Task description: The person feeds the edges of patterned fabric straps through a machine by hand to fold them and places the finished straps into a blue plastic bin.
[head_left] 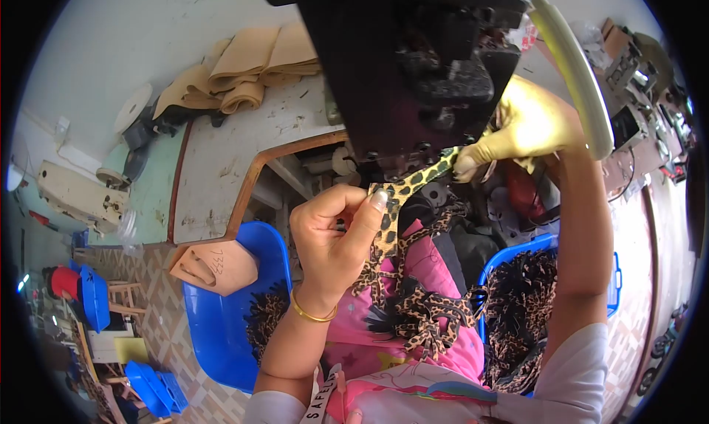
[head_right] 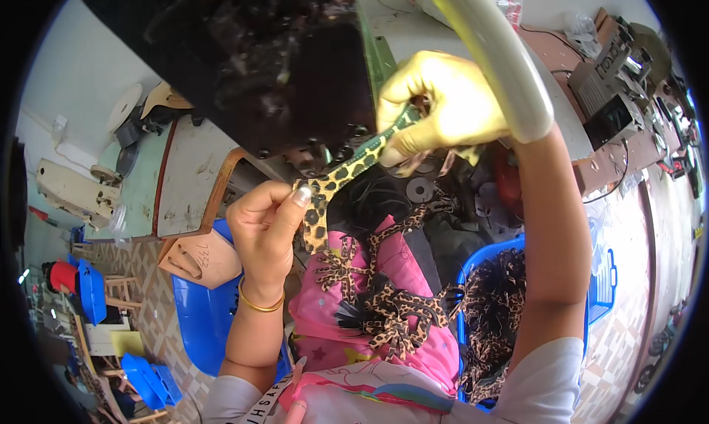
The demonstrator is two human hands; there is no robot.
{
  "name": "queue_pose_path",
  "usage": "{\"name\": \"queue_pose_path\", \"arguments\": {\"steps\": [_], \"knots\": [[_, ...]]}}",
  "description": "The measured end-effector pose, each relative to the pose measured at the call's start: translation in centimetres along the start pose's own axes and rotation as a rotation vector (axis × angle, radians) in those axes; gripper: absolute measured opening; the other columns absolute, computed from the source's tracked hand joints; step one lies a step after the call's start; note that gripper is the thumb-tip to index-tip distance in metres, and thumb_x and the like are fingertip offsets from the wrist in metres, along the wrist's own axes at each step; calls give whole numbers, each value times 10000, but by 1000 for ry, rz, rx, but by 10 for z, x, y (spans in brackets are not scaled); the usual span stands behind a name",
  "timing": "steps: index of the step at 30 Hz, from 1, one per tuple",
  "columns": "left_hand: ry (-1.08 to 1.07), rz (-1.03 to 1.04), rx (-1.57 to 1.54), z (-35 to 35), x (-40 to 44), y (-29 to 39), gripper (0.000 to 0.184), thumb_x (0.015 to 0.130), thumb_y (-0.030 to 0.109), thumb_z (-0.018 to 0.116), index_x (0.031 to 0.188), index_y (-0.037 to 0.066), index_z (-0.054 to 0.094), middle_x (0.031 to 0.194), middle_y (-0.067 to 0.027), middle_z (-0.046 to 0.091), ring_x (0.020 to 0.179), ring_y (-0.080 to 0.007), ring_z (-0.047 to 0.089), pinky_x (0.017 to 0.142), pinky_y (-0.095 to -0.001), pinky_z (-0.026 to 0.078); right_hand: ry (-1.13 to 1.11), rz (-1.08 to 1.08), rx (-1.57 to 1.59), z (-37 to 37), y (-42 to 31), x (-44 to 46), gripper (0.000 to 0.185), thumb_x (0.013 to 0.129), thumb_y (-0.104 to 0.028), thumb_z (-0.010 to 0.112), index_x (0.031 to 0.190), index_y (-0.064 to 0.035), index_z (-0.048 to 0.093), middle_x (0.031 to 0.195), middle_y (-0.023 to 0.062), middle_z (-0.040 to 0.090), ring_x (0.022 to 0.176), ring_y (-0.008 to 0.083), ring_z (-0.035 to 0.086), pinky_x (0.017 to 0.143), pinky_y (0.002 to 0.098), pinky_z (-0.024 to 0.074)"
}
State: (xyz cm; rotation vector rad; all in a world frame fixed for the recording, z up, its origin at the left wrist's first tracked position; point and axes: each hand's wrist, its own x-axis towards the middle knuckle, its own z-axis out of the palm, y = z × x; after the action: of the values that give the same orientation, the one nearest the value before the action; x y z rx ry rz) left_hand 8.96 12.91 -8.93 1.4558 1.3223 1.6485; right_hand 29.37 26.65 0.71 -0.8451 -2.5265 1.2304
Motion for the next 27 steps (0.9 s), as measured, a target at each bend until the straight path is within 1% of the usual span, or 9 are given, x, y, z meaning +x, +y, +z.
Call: {"name": "queue_pose_path", "arguments": {"steps": [5, 8, 10, 13, 15, 17, 22, 24, 27], "knots": [[-91, -37, -78, -22, -1, 3, 138, 882, 30, 585, 748, 1, 601, 619, -14, 596, 522, -41, 551, 450, -175, 399, 82, 537, -249, 9, -12, -2, 183, 717, -179, 803, 654, -52, 687, 527, -3, 608, 425, 71, 528, 398, 238, 426], [30, 137, 60, -31, 4, 0, 174, 793, 59, 631, 641, 1, 571, 534, -45, 560, 468, -75, 537, 450, -245, 403, 161, 188, 105, 22, 37, -17, 215, 799, -232, 730, 702, -47, 679, 532, 11, 568, 459, 64, 514, 419, 239, 409], [68, 166, 111, -33, 4, -6, 204, 791, 72, 628, 617, -2, 551, 519, -48, 548, 457, -88, 508, 445, -262, 378, 34, -67, -61, 10, 73, -9, 214, 874, -242, 653, 841, -32, 630, 633, -4, 532, 477, 70, 433, 406, 249, 319], [0, -41, -58, -37, 5, 2, 212, 803, 112, 653, 651, -9, 569, 530, -38, 556, 472, -81, 495, 449, -255, 366, 77, -44, -163, 15, 60, 1, 218, 853, -242, 673, 809, -32, 634, 615, -2, 539, 476, 71, 446, 417, 250, 340], [11, 117, 8, -32, 5, -2, 195, 805, 125, 660, 686, -10, 585, 541, -39, 554, 495, -89, 497, 476, -260, 380, 113, -5, -196, 17, 49, 2, 222, 839, -242, 686, 787, -32, 637, 603, 0, 544, 475, 72, 455, 424, 251, 354], [-109, 53, 28, -30, 6, -6, 201, 797, 141, 670, 713, -21, 586, 539, -70, 536, 490, -122, 484, 493, -285, 387, 134, 5, -222, 17, 41, 4, 226, 825, -241, 700, 766, -32, 639, 591, 2, 548, 475, 72, 463, 432, 252, 367], [10, 179, 92, -23, 8, -3, 208, 782, 152, 678, 704, -14, 579, 552, -139, 534, 484, -231, 544, 493, -329, 409, 169, 91, -274, 9, 34, -5, 240, 789, -241, 733, 712, -32, 646, 561, 6, 560, 473, 74, 485, 451, 254, 402], [-8, 185, 148, -27, 9, 0, 230, 792, 178, 683, 705, -9, 582, 547, -139, 524, 453, -208, 499, 480, -322, 408, 184, 202, -327, 1, 26, -17, 246, 775, -240, 747, 690, -32, 648, 549, 7, 565, 473, 75, 494, 458, 254, 416], [-112, -4, 71, -27, 11, -2, 166, 873, 153, 635, 783, 15, 644, 584, 2, 592, 511, -32, 493, 454, -229, 386, 94, 418, -430, -12, 4, -15, 257, 754, -240, 767, 658, -31, 652, 531, 10, 572, 472, 75, 507, 470, 255, 437]]}}
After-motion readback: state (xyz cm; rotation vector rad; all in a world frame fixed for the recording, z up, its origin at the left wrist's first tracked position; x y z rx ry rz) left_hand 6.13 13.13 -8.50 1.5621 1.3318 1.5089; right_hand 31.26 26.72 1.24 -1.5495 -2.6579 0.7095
